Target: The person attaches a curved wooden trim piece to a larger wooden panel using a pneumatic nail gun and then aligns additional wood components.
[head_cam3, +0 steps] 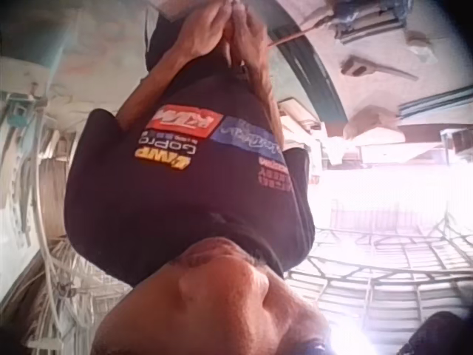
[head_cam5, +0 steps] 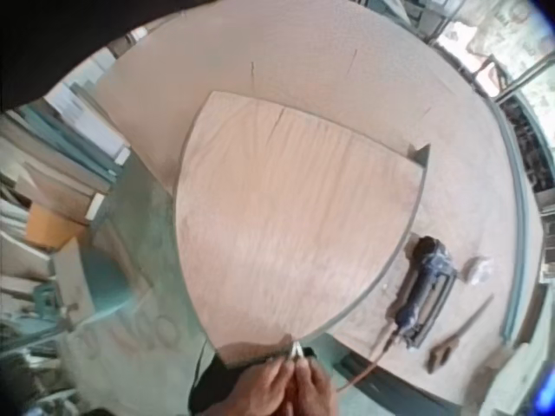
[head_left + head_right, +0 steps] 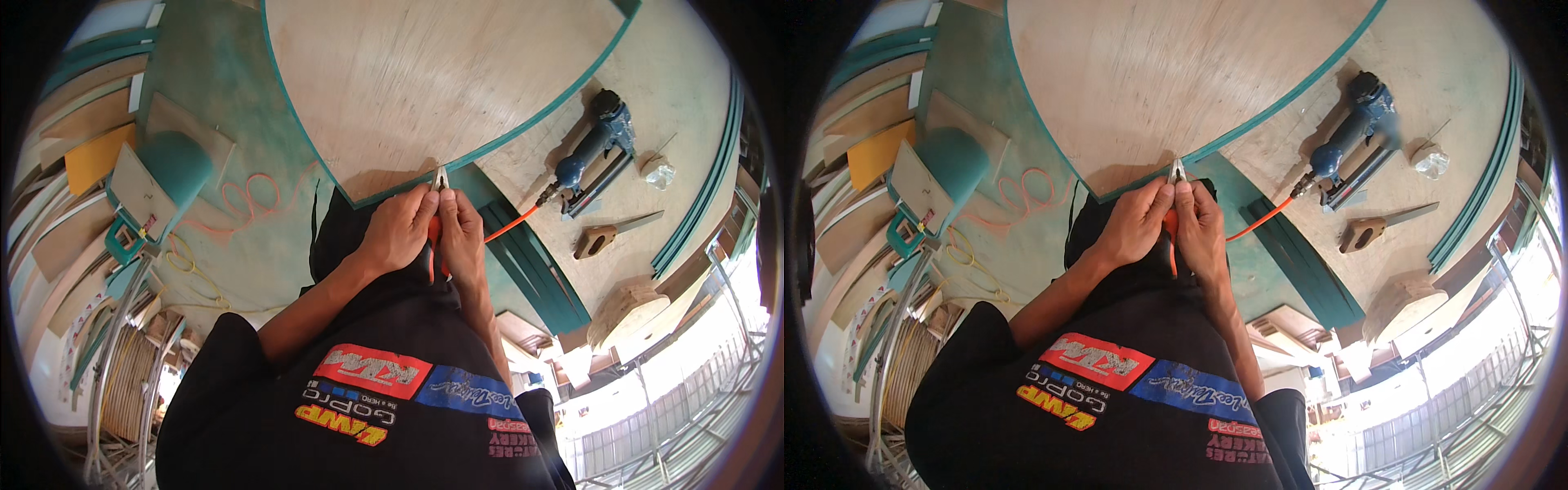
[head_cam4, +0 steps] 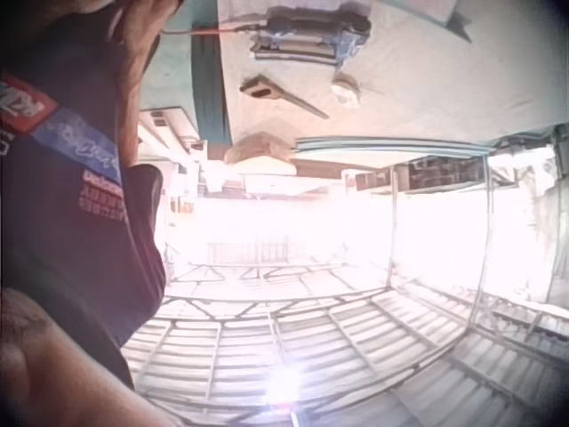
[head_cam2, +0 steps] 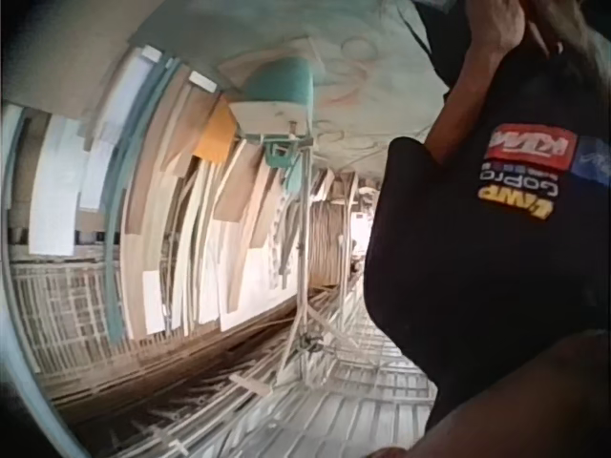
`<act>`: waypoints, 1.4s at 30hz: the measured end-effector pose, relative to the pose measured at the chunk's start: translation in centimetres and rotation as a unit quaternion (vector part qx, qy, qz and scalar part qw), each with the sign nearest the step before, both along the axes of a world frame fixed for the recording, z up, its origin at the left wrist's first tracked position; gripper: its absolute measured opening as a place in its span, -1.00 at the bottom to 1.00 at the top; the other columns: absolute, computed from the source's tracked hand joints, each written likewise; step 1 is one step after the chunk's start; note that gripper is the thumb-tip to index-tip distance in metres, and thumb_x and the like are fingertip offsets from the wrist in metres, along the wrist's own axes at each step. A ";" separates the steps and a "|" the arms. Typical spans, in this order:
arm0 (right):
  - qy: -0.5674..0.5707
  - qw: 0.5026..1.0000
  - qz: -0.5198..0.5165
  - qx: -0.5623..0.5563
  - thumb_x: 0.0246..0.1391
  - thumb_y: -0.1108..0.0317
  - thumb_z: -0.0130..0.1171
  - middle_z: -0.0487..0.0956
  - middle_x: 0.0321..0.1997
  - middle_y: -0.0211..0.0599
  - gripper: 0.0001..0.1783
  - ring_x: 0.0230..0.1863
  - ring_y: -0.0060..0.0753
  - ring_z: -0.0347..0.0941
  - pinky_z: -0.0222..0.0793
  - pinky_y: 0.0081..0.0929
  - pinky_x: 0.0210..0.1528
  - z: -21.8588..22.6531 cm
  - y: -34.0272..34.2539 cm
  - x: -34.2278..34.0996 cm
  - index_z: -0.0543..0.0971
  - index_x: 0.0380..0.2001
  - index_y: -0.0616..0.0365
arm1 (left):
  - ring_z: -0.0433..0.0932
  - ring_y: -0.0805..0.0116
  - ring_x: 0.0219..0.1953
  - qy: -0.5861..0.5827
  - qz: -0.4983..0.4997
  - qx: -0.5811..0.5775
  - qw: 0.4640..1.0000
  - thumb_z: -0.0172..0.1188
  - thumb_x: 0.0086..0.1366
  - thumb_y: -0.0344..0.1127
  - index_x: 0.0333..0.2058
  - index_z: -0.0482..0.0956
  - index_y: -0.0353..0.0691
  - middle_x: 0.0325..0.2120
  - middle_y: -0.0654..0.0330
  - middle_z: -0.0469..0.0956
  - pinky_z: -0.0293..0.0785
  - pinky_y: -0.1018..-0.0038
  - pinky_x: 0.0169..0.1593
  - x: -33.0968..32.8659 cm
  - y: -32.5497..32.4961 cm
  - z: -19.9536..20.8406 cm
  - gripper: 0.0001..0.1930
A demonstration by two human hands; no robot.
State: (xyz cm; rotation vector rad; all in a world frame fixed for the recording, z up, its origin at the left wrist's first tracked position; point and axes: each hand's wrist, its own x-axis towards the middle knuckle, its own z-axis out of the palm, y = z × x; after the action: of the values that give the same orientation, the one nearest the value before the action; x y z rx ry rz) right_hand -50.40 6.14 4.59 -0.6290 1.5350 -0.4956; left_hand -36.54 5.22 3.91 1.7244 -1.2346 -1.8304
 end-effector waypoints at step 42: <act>0.009 1.000 0.023 -0.018 0.52 0.18 0.02 0.39 -0.55 -0.60 -0.70 -0.50 -0.80 0.20 0.16 -0.67 -0.47 -2.5 -0.5 -1.2 0.56 -0.18 0.19 | 0.62 -0.09 -0.40 0.011 0.040 -0.053 0.998 0.00 0.57 -0.27 -0.09 0.56 -0.38 -0.46 -0.08 0.59 0.50 0.19 -0.28 -0.2 -0.3 -1.0 -0.73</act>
State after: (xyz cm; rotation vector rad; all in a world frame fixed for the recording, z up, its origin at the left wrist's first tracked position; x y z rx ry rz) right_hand -51.58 5.64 2.04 -0.6969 1.5289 -0.4837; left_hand -36.71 4.90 2.90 1.6684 -1.2125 -1.7018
